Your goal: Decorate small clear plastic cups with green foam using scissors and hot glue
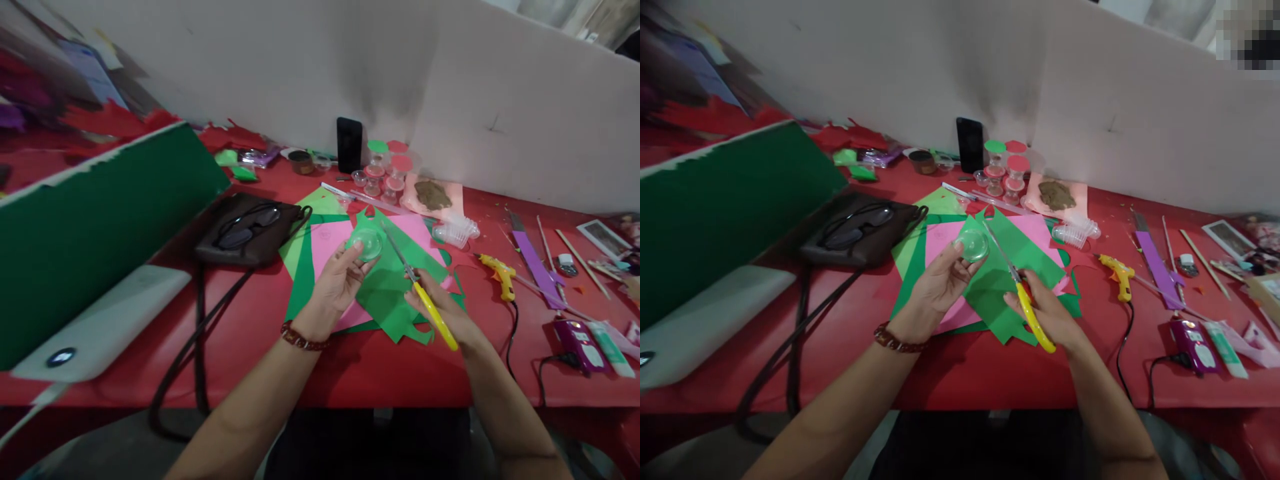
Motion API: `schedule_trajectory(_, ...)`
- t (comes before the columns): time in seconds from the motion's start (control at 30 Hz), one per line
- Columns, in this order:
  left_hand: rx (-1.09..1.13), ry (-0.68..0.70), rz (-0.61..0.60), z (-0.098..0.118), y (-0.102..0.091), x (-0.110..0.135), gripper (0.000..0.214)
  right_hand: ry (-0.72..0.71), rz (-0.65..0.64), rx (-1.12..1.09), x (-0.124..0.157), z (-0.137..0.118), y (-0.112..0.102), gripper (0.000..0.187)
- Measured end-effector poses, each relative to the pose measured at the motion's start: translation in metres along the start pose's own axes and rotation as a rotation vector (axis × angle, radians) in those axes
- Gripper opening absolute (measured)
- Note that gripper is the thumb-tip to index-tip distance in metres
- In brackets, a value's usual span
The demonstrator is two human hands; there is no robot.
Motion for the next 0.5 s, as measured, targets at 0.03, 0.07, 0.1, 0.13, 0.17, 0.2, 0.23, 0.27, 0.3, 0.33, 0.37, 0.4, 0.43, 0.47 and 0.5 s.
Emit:
schedule_trajectory(0.03, 0.002, 0.001, -0.009, 0.0, 0.002, 0.002, 0.023, -0.005, -0.011, -0.002, 0.0, -0.002, 0.003, 0.044)
schedule_trajectory(0.07, 0.005, 0.0, -0.013, 0.0, 0.003, 0.003, 0.023, -0.009, -0.019, -0.003, 0.0, -0.003, 0.006, 0.043)
schedule_trajectory(0.1, 0.009, -0.006, -0.014, 0.0, 0.004, 0.005, 0.023, -0.014, -0.022, -0.006, 0.0, -0.004, 0.008, 0.043)
schedule_trajectory(0.13, 0.011, -0.015, -0.013, -0.001, 0.004, 0.006, 0.023, -0.022, -0.016, -0.01, -0.001, -0.006, 0.009, 0.042)
schedule_trajectory(0.17, 0.012, -0.024, -0.015, -0.001, 0.005, 0.007, 0.023, -0.03, -0.006, -0.016, -0.002, -0.007, 0.01, 0.041)
schedule_trajectory(0.2, 0.012, -0.031, -0.018, -0.002, 0.005, 0.009, 0.023, -0.034, 0.001, -0.027, -0.002, -0.008, 0.011, 0.041)
schedule_trajectory(0.23, 0.012, -0.037, -0.022, -0.003, 0.006, 0.01, 0.024, -0.035, 0.009, -0.045, -0.003, -0.008, 0.012, 0.042)
schedule_trajectory(0.27, 0.013, -0.043, -0.024, -0.003, 0.006, 0.011, 0.024, -0.032, 0.017, -0.069, -0.003, -0.008, 0.013, 0.043)
schedule_trajectory(0.3, 0.015, -0.048, -0.022, -0.004, 0.006, 0.011, 0.024, -0.025, 0.021, -0.097, -0.003, -0.007, 0.014, 0.045)
schedule_trajectory(0.33, 0.017, -0.053, -0.016, -0.005, 0.006, 0.012, 0.024, -0.016, 0.027, -0.127, -0.003, -0.005, 0.015, 0.047)
schedule_trajectory(0.37, 0.019, -0.059, -0.009, -0.005, 0.006, 0.012, 0.024, -0.007, 0.035, -0.152, -0.004, -0.002, 0.016, 0.048)
schedule_trajectory(0.4, 0.021, -0.064, -0.004, -0.006, 0.006, 0.013, 0.024, -0.002, 0.045, -0.169, -0.004, 0.001, 0.016, 0.049)
schedule_trajectory(0.43, 0.025, -0.065, -0.003, -0.006, 0.006, 0.013, 0.024, 0.001, 0.055, -0.18, -0.004, 0.004, 0.017, 0.049)
schedule_trajectory(0.47, 0.029, -0.065, -0.006, -0.006, 0.006, 0.013, 0.025, 0.002, 0.065, -0.187, -0.004, 0.008, 0.017, 0.05)
schedule_trajectory(0.5, 0.033, -0.062, -0.012, -0.006, 0.007, 0.013, 0.026, 0.004, 0.072, -0.193, -0.005, 0.011, 0.017, 0.05)
Point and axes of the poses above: each hand's wrist, its own x-axis away from the middle knuckle, its own y-axis out of the palm, z = x × y, the point moved 7 cm from there along -x, towards the middle knuckle, and after that the axes turned 4 degrees about -x, right-handed, at the moved point
